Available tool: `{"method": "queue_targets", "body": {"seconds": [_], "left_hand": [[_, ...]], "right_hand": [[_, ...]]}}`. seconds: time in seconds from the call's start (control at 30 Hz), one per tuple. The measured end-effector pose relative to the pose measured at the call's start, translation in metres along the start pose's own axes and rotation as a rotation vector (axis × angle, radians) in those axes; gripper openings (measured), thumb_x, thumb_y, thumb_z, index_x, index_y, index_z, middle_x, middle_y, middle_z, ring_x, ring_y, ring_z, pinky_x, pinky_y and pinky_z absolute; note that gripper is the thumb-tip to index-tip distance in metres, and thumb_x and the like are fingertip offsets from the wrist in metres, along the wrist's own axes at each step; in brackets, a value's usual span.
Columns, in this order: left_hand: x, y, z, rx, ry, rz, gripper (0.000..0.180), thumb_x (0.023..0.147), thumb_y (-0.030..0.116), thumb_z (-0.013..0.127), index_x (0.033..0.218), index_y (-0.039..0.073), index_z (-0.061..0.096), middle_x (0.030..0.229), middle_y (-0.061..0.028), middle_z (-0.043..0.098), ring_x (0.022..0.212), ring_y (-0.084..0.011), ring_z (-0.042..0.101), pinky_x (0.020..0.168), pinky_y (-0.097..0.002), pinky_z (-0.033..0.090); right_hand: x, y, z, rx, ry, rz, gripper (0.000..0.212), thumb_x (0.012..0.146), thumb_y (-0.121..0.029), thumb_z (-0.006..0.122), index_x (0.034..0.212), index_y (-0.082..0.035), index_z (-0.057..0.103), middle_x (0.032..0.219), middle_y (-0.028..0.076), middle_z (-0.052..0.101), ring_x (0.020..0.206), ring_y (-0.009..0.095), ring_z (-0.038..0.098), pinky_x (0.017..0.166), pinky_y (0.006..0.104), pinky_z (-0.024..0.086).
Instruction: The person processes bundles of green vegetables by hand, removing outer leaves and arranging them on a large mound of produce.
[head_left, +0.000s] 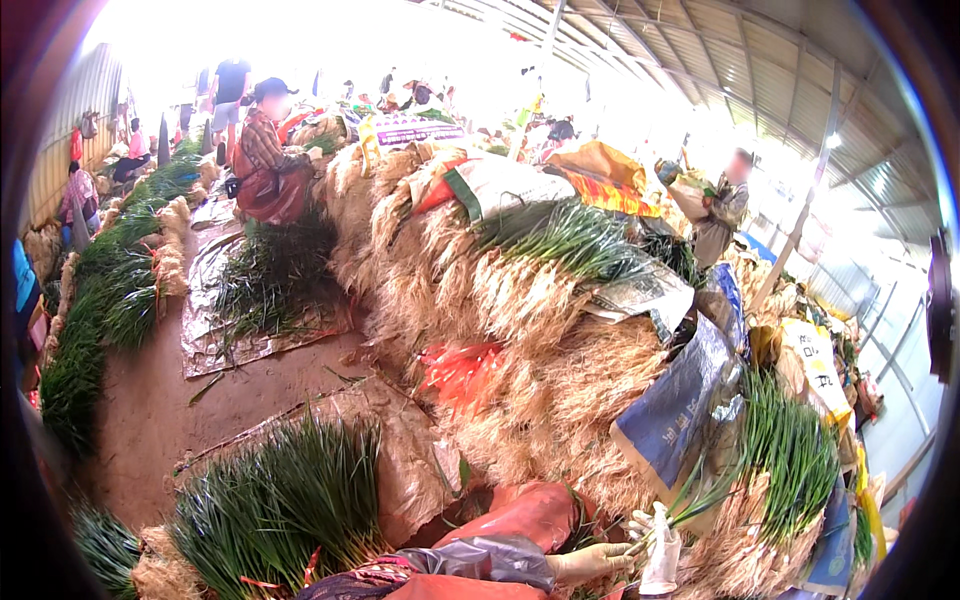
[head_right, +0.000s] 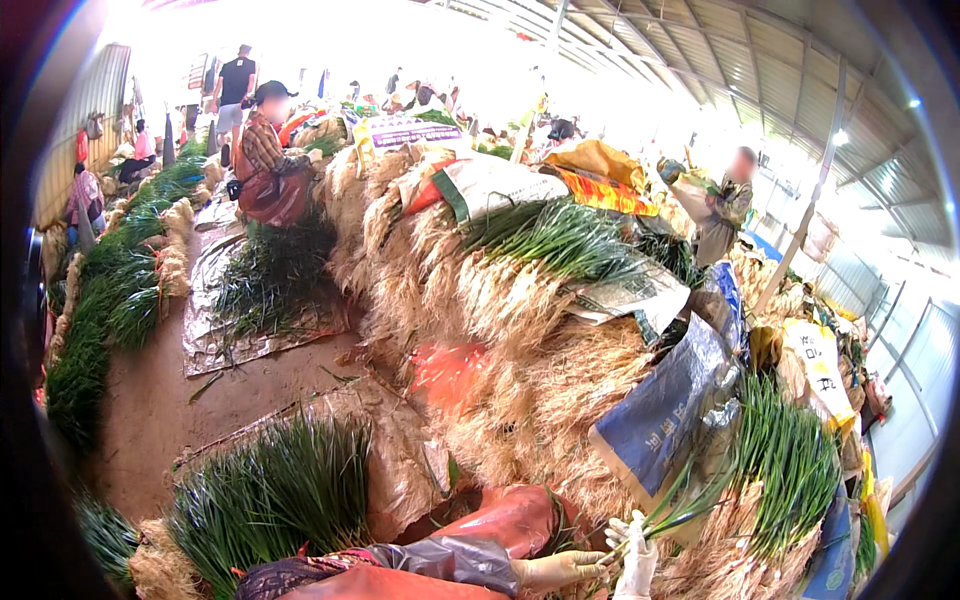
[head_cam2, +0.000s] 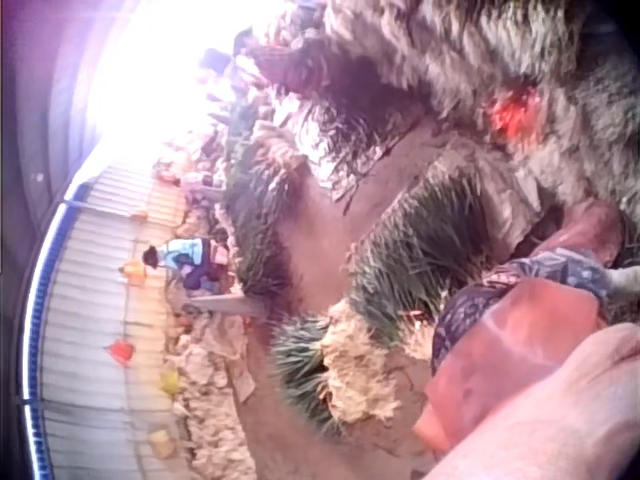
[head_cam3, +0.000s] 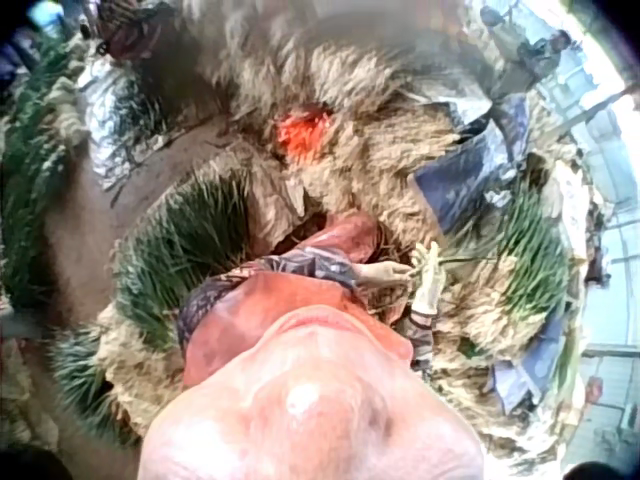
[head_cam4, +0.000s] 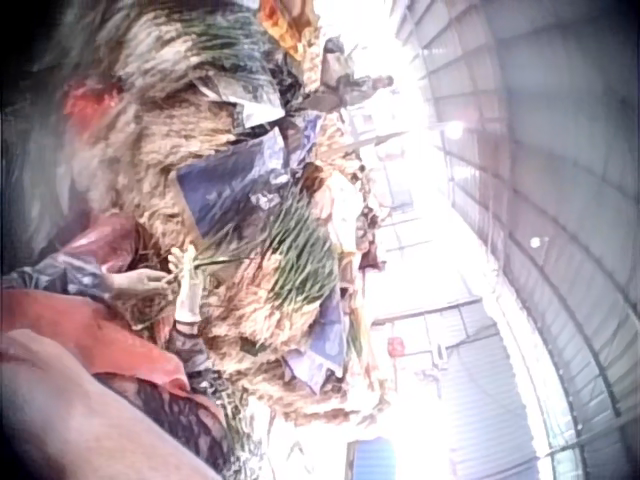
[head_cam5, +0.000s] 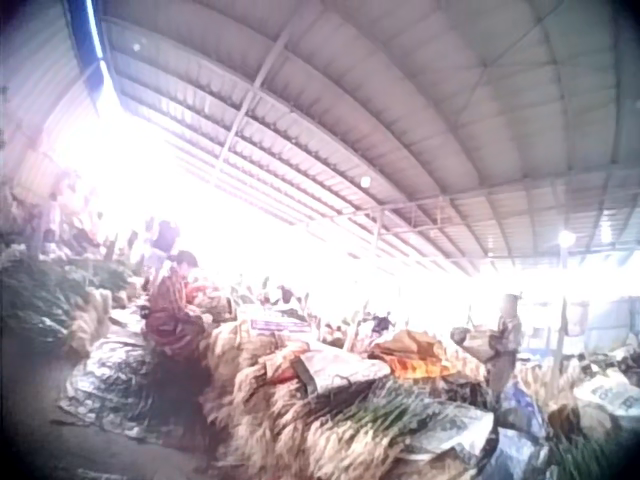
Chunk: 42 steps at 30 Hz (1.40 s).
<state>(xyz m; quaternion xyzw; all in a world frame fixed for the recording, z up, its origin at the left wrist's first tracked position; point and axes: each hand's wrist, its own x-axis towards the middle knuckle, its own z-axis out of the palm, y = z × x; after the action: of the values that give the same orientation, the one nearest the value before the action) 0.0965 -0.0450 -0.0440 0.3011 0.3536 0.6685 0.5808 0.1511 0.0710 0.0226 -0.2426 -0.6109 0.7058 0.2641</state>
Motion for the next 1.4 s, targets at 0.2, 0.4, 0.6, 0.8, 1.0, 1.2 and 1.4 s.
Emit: {"method": "queue_targets", "body": {"seconds": [0.2, 0.4, 0.6, 0.8, 1.0, 1.2, 1.4], "left_hand": [[0.018, -0.010, -0.022, -0.056, 0.057, 0.009, 0.032, 0.098, 0.038, 0.051, 0.093, 0.008, 0.059, 0.071, 0.0016, 0.056, 0.052, -0.0099, 0.052, 0.044, -0.0234, 0.041], [0.003, -0.011, -0.012, -0.013, -0.028, -0.059, 0.025, 0.097, 0.034, 0.054, 0.098, 0.011, 0.061, 0.067, 0.0047, 0.057, 0.053, -0.0058, 0.052, 0.042, -0.0225, 0.038], [0.032, -0.002, -0.018, 0.377, 0.091, -0.044, 0.028, 0.096, 0.038, 0.055, 0.103, 0.010, 0.056, 0.063, 0.0031, 0.051, 0.052, -0.0079, 0.051, 0.045, -0.0248, 0.041], [0.045, 0.042, -0.019, 0.079, 0.225, -0.015, 0.028, 0.096, 0.035, 0.054, 0.101, 0.008, 0.057, 0.073, -0.0057, 0.066, 0.042, -0.0124, 0.052, 0.037, -0.0262, 0.041], [0.045, 0.014, -0.030, -0.017, 0.182, -0.150, 0.027, 0.096, 0.029, 0.057, 0.113, 0.008, 0.059, 0.062, -0.0050, 0.064, 0.037, -0.0103, 0.049, 0.034, -0.0244, 0.039], [0.037, 0.042, -0.025, -0.018, 0.181, -0.163, 0.029, 0.097, 0.023, 0.054, 0.122, 0.008, 0.058, 0.060, -0.0043, 0.061, 0.037, -0.0097, 0.049, 0.032, -0.0242, 0.037], [0.048, 0.096, -0.016, -0.029, 0.040, 0.175, 0.032, 0.101, 0.018, 0.045, 0.130, 0.009, 0.051, 0.072, -0.0048, 0.062, 0.053, -0.0115, 0.059, 0.043, -0.0247, 0.046]], "right_hand": [[0.013, 0.017, 0.008, -0.110, -0.145, 0.066, 0.034, 0.097, -0.024, 0.052, 0.121, -0.001, 0.056, 0.092, 0.017, 0.068, 0.070, 0.021, 0.066, 0.063, 0.0302, 0.056], [0.035, -0.014, 0.016, 0.181, -0.143, 0.099, 0.036, 0.093, -0.030, 0.060, 0.117, -0.002, 0.057, 0.097, 0.013, 0.068, 0.076, 0.021, 0.067, 0.067, 0.0313, 0.058], [0.081, -0.083, 0.024, 0.123, -0.314, -0.159, 0.046, 0.096, -0.039, 0.054, 0.128, -0.006, 0.055, 0.113, 0.011, 0.065, 0.093, 0.017, 0.067, 0.081, 0.0306, 0.055], [0.133, -0.056, -0.052, -1.178, 0.301, -0.723, 0.050, 0.087, -0.030, 0.065, 0.128, -0.004, 0.052, 0.122, 0.013, 0.057, 0.112, 0.026, 0.055, 0.099, 0.0382, 0.041], [0.155, -0.038, -0.147, -2.009, 0.541, -0.566, 0.061, 0.080, -0.030, 0.066, 0.132, -0.005, 0.045, 0.136, 0.009, 0.044, 0.132, 0.026, 0.033, 0.115, 0.0431, 0.019], [0.153, -0.025, -0.181, -1.931, 0.491, -0.618, 0.051, 0.086, -0.028, 0.056, 0.131, -0.005, 0.049, 0.137, 0.005, 0.046, 0.135, 0.023, 0.032, 0.117, 0.0421, 0.016], [0.156, -0.025, -0.173, -1.959, 0.457, -0.559, 0.056, 0.083, -0.030, 0.059, 0.133, -0.005, 0.048, 0.137, 0.008, 0.046, 0.134, 0.024, 0.033, 0.117, 0.0424, 0.015]]}}
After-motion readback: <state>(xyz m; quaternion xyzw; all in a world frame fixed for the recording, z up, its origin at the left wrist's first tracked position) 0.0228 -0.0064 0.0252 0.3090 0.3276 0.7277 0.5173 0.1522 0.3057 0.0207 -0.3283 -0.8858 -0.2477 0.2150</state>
